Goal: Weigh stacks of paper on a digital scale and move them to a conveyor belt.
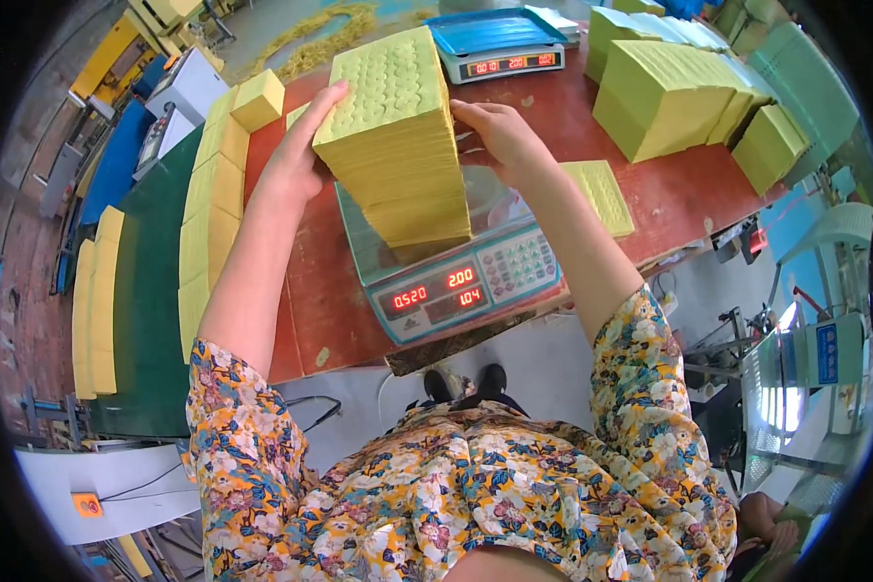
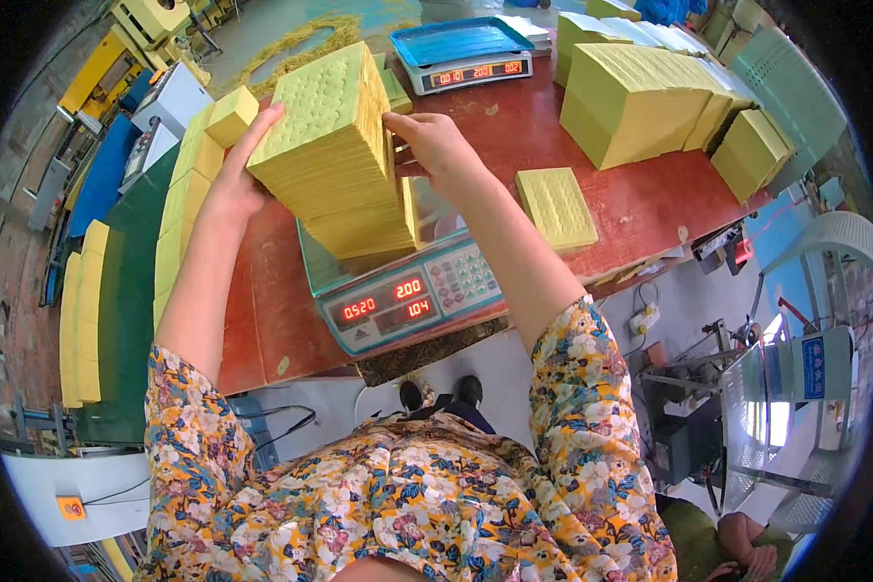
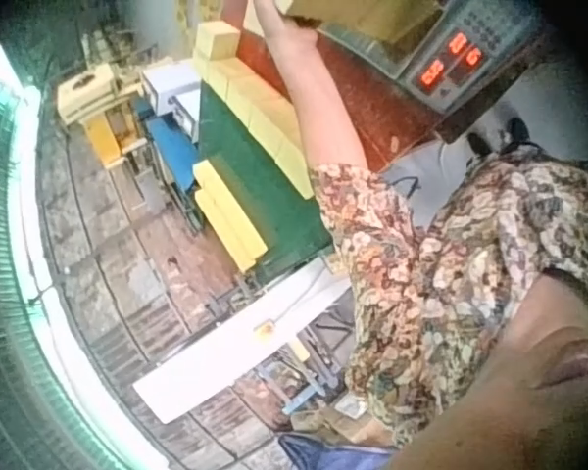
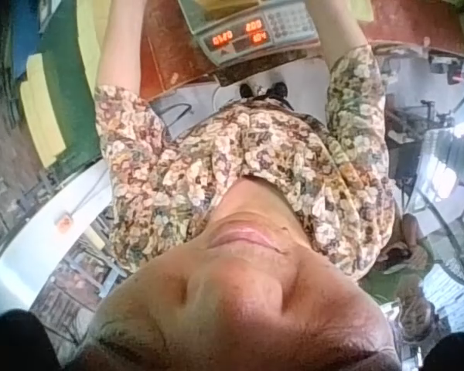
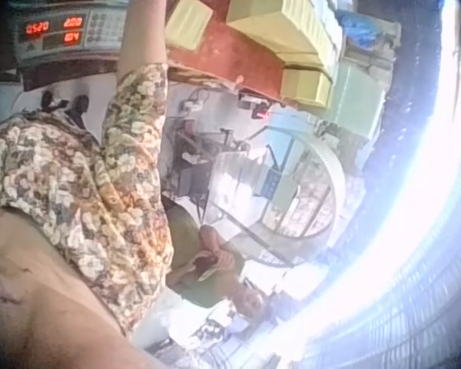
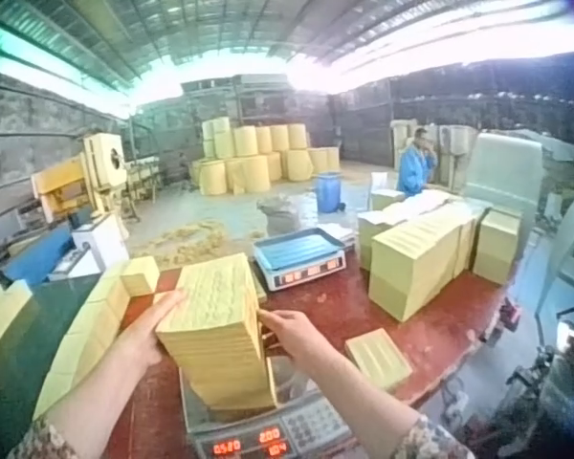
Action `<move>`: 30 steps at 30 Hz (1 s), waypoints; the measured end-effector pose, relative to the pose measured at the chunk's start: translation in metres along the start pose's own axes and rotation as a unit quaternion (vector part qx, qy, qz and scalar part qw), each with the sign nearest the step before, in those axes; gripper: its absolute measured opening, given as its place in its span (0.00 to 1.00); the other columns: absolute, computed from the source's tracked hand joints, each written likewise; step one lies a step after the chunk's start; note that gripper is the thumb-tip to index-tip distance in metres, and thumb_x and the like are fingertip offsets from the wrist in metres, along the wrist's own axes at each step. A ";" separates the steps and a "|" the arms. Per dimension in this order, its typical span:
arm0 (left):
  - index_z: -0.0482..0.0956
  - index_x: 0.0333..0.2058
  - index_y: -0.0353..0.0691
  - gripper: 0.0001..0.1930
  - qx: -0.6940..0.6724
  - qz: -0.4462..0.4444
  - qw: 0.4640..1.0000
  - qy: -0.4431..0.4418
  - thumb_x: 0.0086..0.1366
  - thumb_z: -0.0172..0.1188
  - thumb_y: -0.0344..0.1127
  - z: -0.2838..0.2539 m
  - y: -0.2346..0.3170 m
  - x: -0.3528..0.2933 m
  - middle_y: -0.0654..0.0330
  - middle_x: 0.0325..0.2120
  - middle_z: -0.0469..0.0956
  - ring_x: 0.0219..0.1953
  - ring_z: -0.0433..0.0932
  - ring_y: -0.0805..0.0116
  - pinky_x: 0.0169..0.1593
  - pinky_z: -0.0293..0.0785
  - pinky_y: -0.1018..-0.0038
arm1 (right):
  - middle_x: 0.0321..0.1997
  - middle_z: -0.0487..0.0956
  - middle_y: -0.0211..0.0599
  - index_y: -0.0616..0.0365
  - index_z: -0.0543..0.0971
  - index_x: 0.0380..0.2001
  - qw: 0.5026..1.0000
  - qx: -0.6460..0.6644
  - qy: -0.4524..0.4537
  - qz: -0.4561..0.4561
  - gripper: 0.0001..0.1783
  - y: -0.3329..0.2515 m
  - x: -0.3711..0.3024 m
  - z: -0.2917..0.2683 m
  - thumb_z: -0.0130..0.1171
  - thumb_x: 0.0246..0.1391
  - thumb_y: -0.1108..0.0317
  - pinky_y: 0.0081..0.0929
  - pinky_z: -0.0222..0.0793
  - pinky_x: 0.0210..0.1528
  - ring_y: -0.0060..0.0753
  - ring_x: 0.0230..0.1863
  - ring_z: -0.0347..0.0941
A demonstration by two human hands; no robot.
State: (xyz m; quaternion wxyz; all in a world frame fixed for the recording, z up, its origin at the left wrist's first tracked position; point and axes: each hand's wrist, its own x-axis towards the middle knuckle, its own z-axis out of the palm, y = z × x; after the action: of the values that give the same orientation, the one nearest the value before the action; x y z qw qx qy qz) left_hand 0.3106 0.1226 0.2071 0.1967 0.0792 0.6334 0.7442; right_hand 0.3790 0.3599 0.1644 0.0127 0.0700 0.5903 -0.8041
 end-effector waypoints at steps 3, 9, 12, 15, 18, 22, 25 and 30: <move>0.75 0.55 0.49 0.34 0.003 -0.012 1.000 -0.002 0.55 0.63 0.64 0.001 -0.001 -0.002 0.63 0.49 0.77 0.51 0.73 0.71 0.47 0.70 0.73 | 0.40 0.82 0.37 0.64 0.79 0.46 0.999 -0.023 0.023 -0.014 0.20 0.003 -0.001 -0.001 0.58 0.62 0.56 0.27 0.75 0.35 0.29 0.32 0.78; 0.74 0.56 0.49 0.36 0.041 0.020 0.999 -0.009 0.56 0.60 0.66 0.003 -0.004 -0.012 0.65 0.52 0.76 0.52 0.72 0.70 0.49 0.68 0.71 | 0.38 0.82 0.36 0.64 0.80 0.44 0.999 -0.037 0.025 -0.025 0.20 0.004 -0.004 0.000 0.57 0.62 0.56 0.26 0.74 0.36 0.28 0.33 0.78; 0.72 0.59 0.48 0.37 0.059 0.044 0.997 0.007 0.59 0.56 0.68 -0.001 -0.009 -0.008 0.64 0.54 0.75 0.54 0.71 0.70 0.51 0.66 0.70 | 0.38 0.82 0.36 0.65 0.79 0.47 0.996 -0.064 0.038 -0.049 0.23 0.010 -0.001 -0.002 0.57 0.62 0.54 0.25 0.73 0.37 0.26 0.34 0.77; 0.70 0.61 0.47 0.38 0.045 0.038 0.997 0.044 0.62 0.51 0.69 -0.008 -0.021 -0.004 0.63 0.56 0.74 0.57 0.70 0.69 0.54 0.65 0.68 | 0.45 0.81 0.32 0.57 0.79 0.50 0.983 -0.166 0.067 -0.040 0.23 0.015 -0.002 -0.006 0.53 0.64 0.50 0.27 0.70 0.44 0.27 0.44 0.76; 0.66 0.64 0.44 0.37 -0.033 0.069 0.994 0.075 0.68 0.44 0.67 -0.012 -0.049 0.009 0.62 0.59 0.71 0.59 0.69 0.68 0.57 0.65 0.65 | 0.56 0.77 0.32 0.55 0.73 0.59 0.980 -0.084 0.105 -0.147 0.30 0.046 0.012 -0.018 0.51 0.64 0.45 0.31 0.66 0.53 0.31 0.55 0.72; 0.65 0.63 0.40 0.29 -0.154 0.085 0.983 0.060 0.72 0.47 0.55 0.005 -0.111 0.005 0.58 0.57 0.72 0.55 0.72 0.66 0.57 0.71 0.66 | 0.60 0.74 0.34 0.54 0.69 0.63 0.986 0.092 0.132 -0.049 0.35 0.064 0.023 0.018 0.49 0.63 0.41 0.34 0.65 0.56 0.31 0.58 0.71; 0.66 0.61 0.38 0.25 -0.184 0.111 0.976 0.042 0.72 0.48 0.48 0.007 -0.127 0.018 0.56 0.53 0.74 0.52 0.75 0.66 0.53 0.75 0.67 | 0.62 0.71 0.40 0.59 0.66 0.65 0.992 0.061 0.010 -0.113 0.35 0.072 0.043 0.010 0.38 0.68 0.42 0.30 0.59 0.64 0.32 0.63 0.65; 0.67 0.58 0.37 0.24 -0.246 0.082 0.962 0.086 0.71 0.50 0.47 0.011 -0.118 0.027 0.57 0.48 0.75 0.49 0.76 0.66 0.49 0.77 0.67 | 0.54 0.77 0.38 0.54 0.71 0.61 0.997 0.029 -0.008 -0.072 0.32 0.054 0.047 0.018 0.40 0.68 0.41 0.28 0.66 0.55 0.30 0.52 0.71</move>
State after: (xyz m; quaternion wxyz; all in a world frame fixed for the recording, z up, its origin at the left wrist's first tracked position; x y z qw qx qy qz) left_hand 0.3130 0.1578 0.0910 0.0931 0.0154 0.4364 0.8948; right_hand 0.3359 0.3296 0.1128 -0.0429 0.0214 0.5700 -0.8202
